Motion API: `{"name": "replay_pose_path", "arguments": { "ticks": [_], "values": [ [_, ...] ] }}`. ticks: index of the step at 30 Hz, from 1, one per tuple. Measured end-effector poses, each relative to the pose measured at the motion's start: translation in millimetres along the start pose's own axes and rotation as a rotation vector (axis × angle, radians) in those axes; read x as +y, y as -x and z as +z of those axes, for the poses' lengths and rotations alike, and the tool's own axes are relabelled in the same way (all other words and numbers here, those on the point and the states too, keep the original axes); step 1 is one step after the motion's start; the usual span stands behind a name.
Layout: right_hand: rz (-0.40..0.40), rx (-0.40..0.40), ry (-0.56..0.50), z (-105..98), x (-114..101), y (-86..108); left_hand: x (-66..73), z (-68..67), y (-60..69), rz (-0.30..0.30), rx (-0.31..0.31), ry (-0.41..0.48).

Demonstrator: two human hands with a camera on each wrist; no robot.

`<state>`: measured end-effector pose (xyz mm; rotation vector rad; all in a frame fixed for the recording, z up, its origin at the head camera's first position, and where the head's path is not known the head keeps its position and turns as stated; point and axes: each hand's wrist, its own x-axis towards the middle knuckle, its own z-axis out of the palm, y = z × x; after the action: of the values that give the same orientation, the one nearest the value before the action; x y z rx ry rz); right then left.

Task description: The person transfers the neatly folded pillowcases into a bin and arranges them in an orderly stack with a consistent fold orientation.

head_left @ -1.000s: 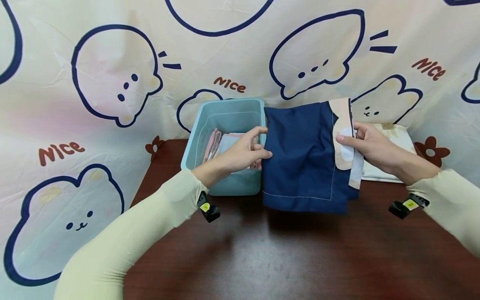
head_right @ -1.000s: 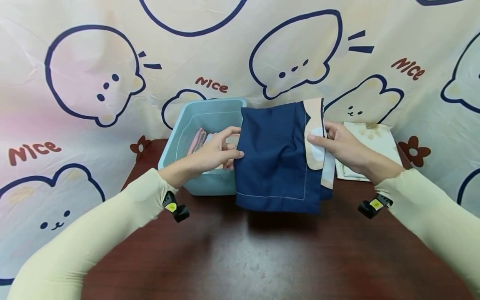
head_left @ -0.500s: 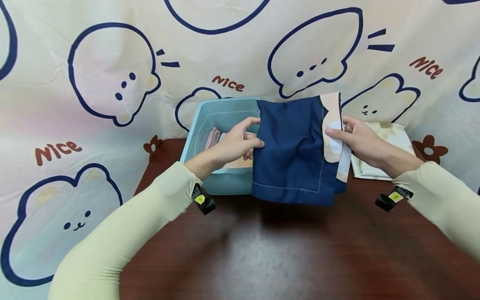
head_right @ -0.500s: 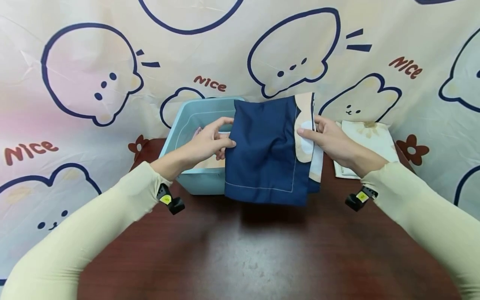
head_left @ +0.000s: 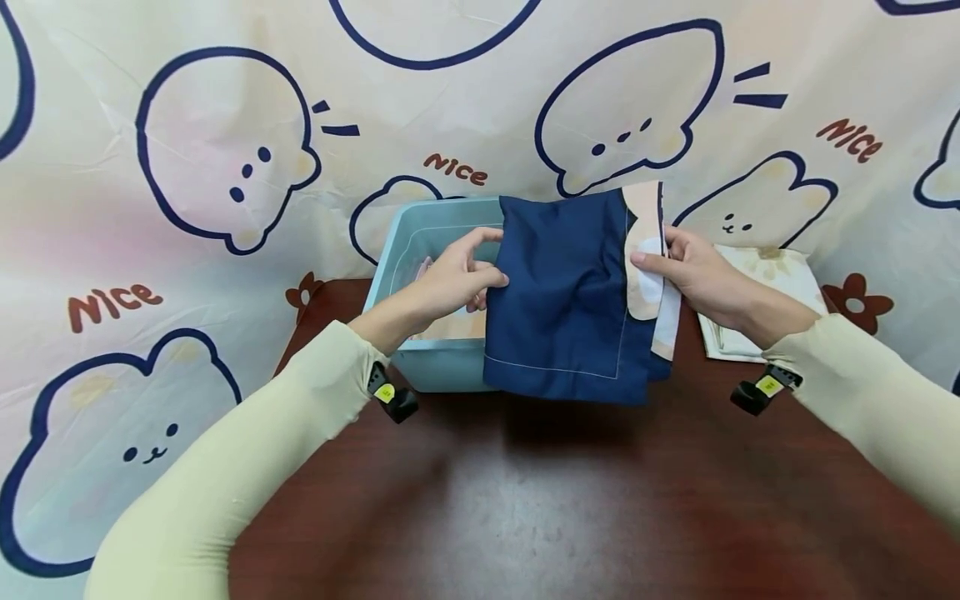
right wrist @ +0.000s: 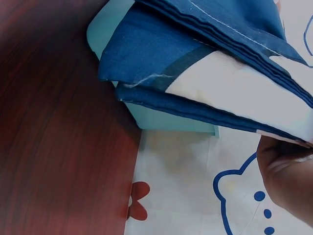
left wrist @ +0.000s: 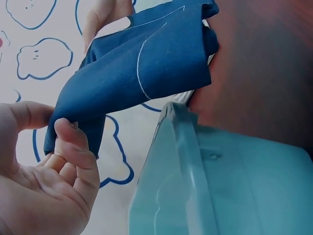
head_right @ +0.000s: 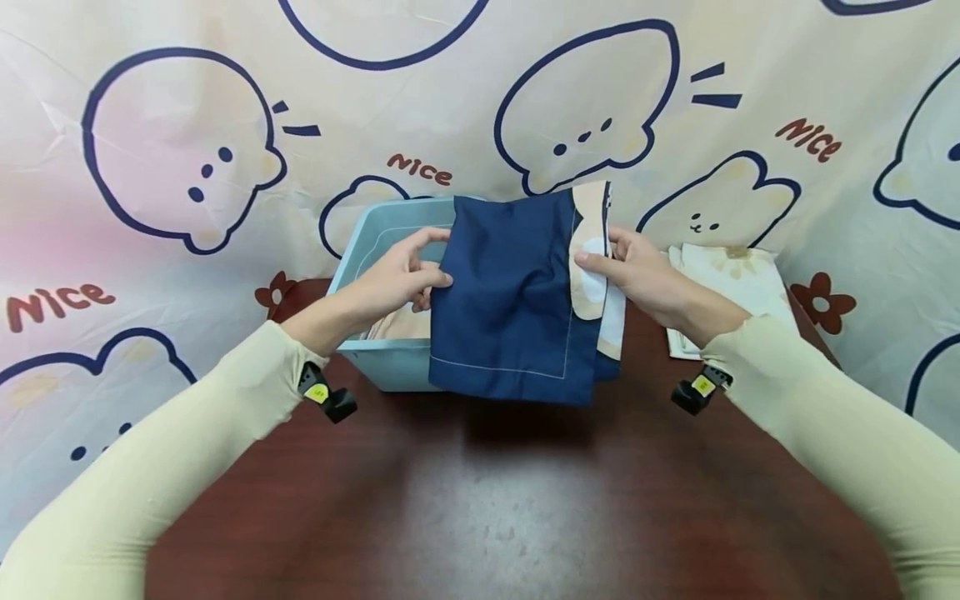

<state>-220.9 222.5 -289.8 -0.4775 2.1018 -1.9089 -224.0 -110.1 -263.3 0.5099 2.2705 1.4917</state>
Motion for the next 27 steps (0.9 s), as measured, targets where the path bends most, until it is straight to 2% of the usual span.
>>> {"name": "replay_pose_path", "arguments": {
  "ticks": [9,18,23,27],
  "values": [
    [0.027,0.021,0.038,13,-5,-11.6,0.2,-18.0,1.8,0.009,0.016,-0.025],
    [0.031,0.000,0.018,25,-8,-24.2,-2.0,-33.9,4.2,-0.013,0.063,-0.085],
    [0.040,0.013,-0.004,30,-8,-31.8,-2.8,-41.4,2.6,0.001,0.072,-0.079],
    [0.043,0.010,-0.030,34,-10,-38.5,-4.0,-49.0,0.9,-0.022,0.079,-0.067]
  ]
}}
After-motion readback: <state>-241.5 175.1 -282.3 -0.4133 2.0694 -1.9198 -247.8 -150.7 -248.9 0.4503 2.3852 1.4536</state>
